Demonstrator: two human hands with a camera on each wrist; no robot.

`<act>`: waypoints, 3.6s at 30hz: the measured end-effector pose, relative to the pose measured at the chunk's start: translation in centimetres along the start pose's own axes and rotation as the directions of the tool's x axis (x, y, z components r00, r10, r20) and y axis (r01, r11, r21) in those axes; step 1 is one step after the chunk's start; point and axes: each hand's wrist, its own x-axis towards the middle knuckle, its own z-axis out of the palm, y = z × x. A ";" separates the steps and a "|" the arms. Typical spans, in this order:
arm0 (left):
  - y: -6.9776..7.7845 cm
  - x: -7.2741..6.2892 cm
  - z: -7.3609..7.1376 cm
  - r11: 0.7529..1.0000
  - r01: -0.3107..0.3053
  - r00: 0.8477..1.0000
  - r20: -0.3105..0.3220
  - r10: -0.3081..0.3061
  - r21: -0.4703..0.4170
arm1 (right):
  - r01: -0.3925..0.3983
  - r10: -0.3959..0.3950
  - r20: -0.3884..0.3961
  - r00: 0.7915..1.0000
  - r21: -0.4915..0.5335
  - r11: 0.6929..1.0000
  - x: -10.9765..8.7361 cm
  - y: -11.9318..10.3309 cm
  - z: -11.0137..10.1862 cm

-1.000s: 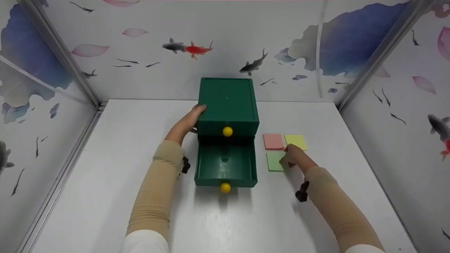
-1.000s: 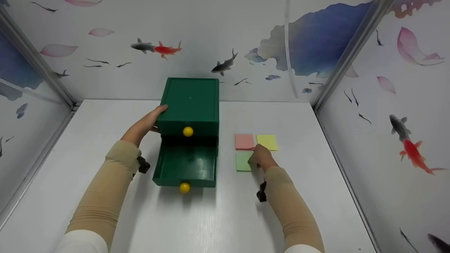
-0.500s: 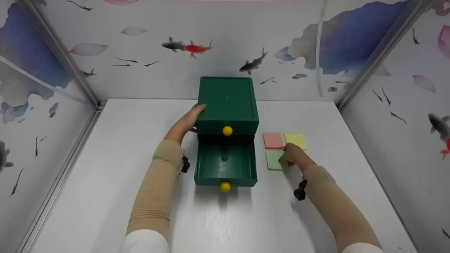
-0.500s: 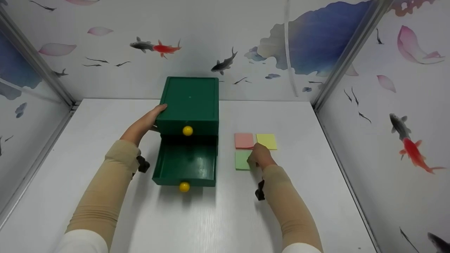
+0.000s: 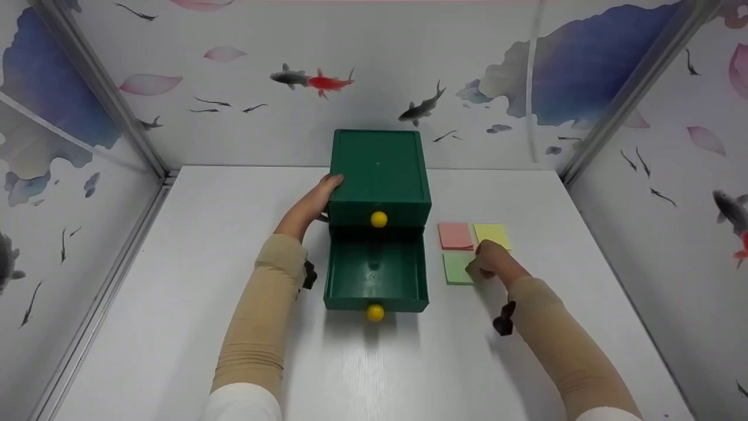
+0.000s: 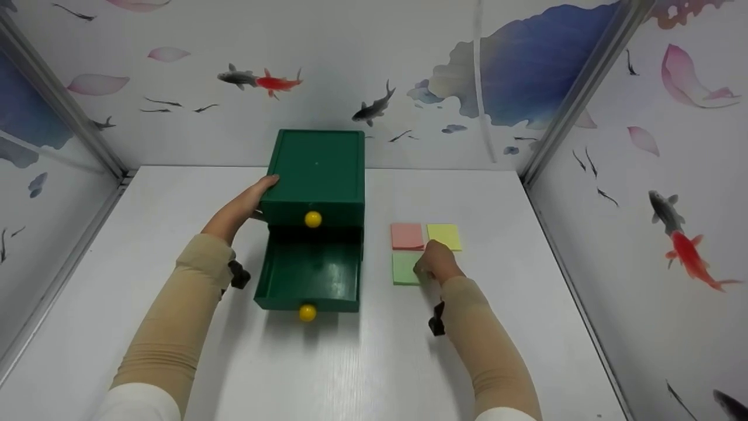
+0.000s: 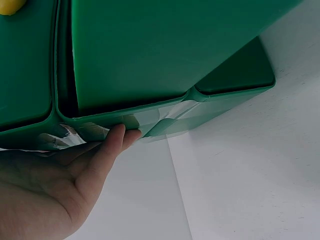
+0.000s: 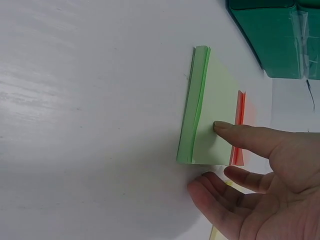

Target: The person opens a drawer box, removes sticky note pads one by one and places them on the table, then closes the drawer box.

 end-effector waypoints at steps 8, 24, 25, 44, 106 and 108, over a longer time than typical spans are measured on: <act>0.0 0.0 0.0 1.000 0.005 1.000 -0.001 -0.005 -0.012 | 0.021 -0.022 -0.021 1.000 -0.014 1.000 -1.3 -0.1 -0.5; -0.1 0.0 0.0 1.000 -0.005 1.000 -0.001 0.005 0.001 | 0.145 -0.143 0.037 0.989 -0.078 0.986 -4.5 -2.4 -0.3; -0.1 0.1 0.0 1.000 -0.004 1.000 -0.001 0.004 0.000 | 0.149 -0.146 0.043 0.988 -0.081 0.986 -4.7 -2.7 -0.2; 0.1 0.0 0.0 1.000 0.008 1.000 -0.013 -0.008 -0.005 | 0.299 -0.290 0.076 0.954 -0.161 0.941 -8.0 -5.1 1.1; 0.0 -0.2 0.0 1.000 -0.024 1.000 -0.001 0.025 0.015 | 0.598 -0.558 0.233 0.796 -0.165 0.784 -14.1 -8.0 3.8; 0.1 -0.2 0.0 1.000 -0.025 1.000 -0.002 0.025 0.013 | 0.587 -0.548 0.232 0.804 -0.159 0.794 -14.1 -8.1 3.8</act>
